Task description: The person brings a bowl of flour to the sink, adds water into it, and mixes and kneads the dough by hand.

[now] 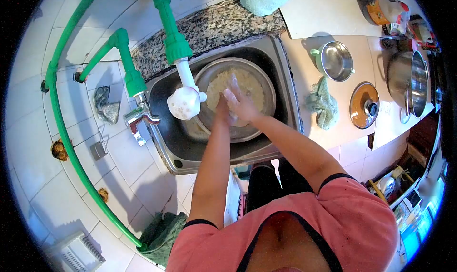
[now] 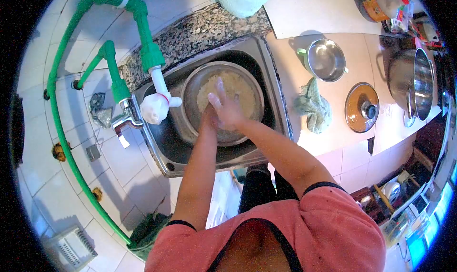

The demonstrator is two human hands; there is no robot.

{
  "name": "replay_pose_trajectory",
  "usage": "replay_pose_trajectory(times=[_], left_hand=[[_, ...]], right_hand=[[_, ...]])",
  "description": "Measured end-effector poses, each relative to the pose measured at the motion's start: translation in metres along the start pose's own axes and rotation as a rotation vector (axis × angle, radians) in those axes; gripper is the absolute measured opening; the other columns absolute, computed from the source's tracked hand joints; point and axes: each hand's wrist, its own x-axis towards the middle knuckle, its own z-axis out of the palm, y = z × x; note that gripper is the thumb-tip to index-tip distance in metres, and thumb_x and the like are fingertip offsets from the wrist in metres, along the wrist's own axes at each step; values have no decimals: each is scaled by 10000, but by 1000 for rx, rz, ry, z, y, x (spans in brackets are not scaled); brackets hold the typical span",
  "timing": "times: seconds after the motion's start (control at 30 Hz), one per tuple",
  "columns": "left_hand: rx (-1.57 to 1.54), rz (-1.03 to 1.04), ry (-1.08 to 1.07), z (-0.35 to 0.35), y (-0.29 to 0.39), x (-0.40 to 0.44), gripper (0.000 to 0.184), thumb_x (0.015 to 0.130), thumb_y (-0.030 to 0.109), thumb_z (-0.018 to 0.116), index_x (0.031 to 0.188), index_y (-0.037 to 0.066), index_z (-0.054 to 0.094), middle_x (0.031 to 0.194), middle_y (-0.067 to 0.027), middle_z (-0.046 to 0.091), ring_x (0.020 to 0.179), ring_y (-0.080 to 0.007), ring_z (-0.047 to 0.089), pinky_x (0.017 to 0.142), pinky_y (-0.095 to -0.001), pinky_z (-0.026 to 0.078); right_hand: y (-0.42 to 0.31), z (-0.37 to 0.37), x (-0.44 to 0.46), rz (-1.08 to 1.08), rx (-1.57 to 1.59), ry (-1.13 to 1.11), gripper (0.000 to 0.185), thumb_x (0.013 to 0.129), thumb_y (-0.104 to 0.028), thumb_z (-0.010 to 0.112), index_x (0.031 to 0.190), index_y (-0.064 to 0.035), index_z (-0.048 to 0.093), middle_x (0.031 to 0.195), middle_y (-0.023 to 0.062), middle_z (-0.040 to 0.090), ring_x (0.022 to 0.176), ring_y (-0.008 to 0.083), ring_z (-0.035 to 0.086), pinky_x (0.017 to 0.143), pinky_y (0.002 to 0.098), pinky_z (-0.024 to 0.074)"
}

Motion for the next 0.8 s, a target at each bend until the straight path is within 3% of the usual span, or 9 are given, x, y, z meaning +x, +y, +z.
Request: replay_pose_trajectory(times=[0.13,0.3,0.33,0.37,0.47,0.57,0.7,0.77,0.8], left_hand=[[246,-60,179,13,-8,-15,476,900,442,311,1190,86,434,1014,-69,529,911,-190,505,741,-307,429],[-434,235,-207,-56,-38,19,523,858,438,407,1259,106,363,1084,-83,526,940,-221,525,767,-338,442],[-441,234,-206,-51,-42,17,523,858,438,407,1259,106,363,1084,-83,526,940,-221,525,767,-338,442],[-186,394,-200,-43,-48,16,489,875,419,383,1257,113,367,1062,-60,513,905,-199,512,738,-320,434],[-321,186,-170,-36,-37,11,432,880,374,406,1221,110,395,1022,-39,516,839,-184,512,697,-305,431],[-65,9,201,22,-22,-36,455,863,395,440,1213,107,401,1039,-49,515,854,-201,513,710,-342,430],[14,4,243,-6,-27,-9,445,863,387,441,1205,105,405,1050,-57,515,874,-214,515,730,-360,428],[29,42,240,-29,-34,9,440,864,383,441,1201,104,407,1056,-60,515,884,-221,516,740,-368,427],[55,47,254,-34,-35,10,437,864,382,441,1199,103,408,1059,-62,515,889,-224,517,745,-373,426]], right_hand=[[2,21,8,258,314,-54,700,867,-494,287,1359,-59,42,1286,284,307,1208,386,298,1017,456,153],[-8,38,-24,104,133,-62,700,865,-472,330,1358,-56,59,1313,275,269,1232,393,248,1010,380,209],[-4,41,-25,107,126,-65,700,865,-472,330,1358,-56,59,1313,275,269,1232,393,248,1010,380,209],[3,46,-25,64,141,-52,684,869,-455,338,1357,-55,75,1318,265,269,1241,378,240,1012,366,203],[0,42,-14,100,309,-50,626,887,-403,340,1358,-62,108,1364,216,213,1276,328,188,1027,330,159],[7,33,12,223,612,25,603,896,-383,336,1366,-95,92,1395,175,161,1290,295,163,1036,303,134],[1,37,2,152,507,61,629,894,-441,288,1368,-87,76,1414,138,123,1305,259,115,1039,329,111],[7,40,0,124,350,-23,595,892,-389,325,1361,-82,127,1346,184,286,1250,288,272,1015,347,203],[13,40,5,125,345,-25,595,892,-389,325,1361,-82,127,1346,184,286,1250,288,272,1015,347,203]])
